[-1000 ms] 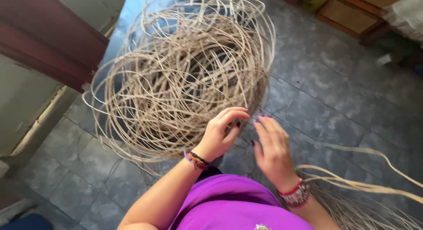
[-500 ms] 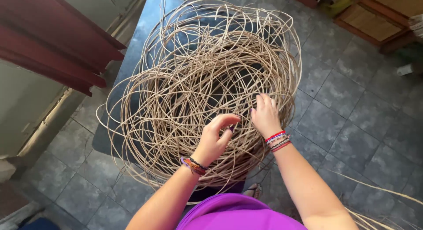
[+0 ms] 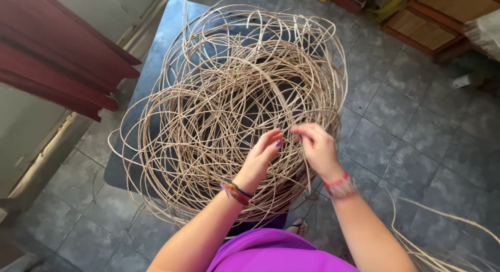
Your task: Weaving and tying natural fiber strands onto a circular frame to create a decorative furniture piece.
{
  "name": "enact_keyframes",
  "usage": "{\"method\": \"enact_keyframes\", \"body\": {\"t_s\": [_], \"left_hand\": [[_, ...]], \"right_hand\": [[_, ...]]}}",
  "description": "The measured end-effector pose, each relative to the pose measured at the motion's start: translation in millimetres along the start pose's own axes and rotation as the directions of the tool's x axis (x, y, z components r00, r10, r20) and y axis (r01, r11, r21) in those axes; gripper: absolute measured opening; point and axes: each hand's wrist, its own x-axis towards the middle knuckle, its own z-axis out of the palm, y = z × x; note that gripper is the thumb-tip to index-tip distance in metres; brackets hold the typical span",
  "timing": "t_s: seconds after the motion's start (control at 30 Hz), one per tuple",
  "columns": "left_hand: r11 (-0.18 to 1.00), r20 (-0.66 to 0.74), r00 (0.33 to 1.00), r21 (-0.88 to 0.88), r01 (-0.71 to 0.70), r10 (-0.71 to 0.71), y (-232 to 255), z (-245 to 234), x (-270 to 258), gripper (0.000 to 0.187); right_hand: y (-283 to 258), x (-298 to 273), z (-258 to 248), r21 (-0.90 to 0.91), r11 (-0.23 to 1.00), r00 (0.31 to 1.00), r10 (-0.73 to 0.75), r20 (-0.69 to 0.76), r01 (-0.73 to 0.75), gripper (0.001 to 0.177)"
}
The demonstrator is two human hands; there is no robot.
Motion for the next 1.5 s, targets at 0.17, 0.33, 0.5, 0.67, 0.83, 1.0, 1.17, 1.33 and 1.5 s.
{"method": "enact_keyframes", "body": {"t_s": [0.17,0.33,0.5,0.67,0.83,1.0,1.17,1.33,1.5], "left_hand": [[0.865,0.114,0.993,-0.495,0.082,-0.03,6,33,6,0.051],[0.769,0.014,0.998,-0.637,0.057,-0.062,46,42,6,0.038],[0.744,-0.343,0.938,-0.638,-0.201,-0.04,67,28,-6,0.028],[0.976,-0.194,0.979,-0.192,-0.103,0.066,33,85,-68,0.02],[0.965,0.362,0.894,0.103,0.241,-0.262,-72,119,-131,0.032],[0.85,0.388,0.851,0.513,0.121,-0.355,-150,108,-149,0.031],[0.922,0.289,0.936,-0.38,-0.078,0.199,-53,136,-155,0.051],[0.548,-0.281,0.959,-0.798,-0.25,0.027,28,115,-166,0.023],[0.939,-0.048,0.956,-0.176,-0.294,0.29,-21,124,-186,0.024]], "right_hand": [[-59,-65,-35,0.411,0.894,0.982,0.188,0.022,-0.18,0.04],[-59,-131,-53,0.674,0.699,0.946,0.326,-0.005,-0.238,0.009],[-55,-174,-77,0.957,0.289,0.961,0.271,-0.052,-0.03,0.03],[-69,-188,-87,0.923,0.302,0.92,0.376,0.114,-0.238,0.036],[-73,-194,-80,0.822,0.454,0.849,0.525,0.064,-0.343,0.024],[-87,-222,-84,0.861,0.401,0.867,0.491,0.087,-0.314,0.032],[-58,-282,-91,0.482,0.815,0.891,0.432,-0.137,-0.321,0.032],[-20,-342,-105,0.044,0.906,0.869,0.418,-0.265,-0.422,0.031],[-48,-334,-97,0.455,0.77,0.812,0.563,-0.154,-0.447,0.033]]}}
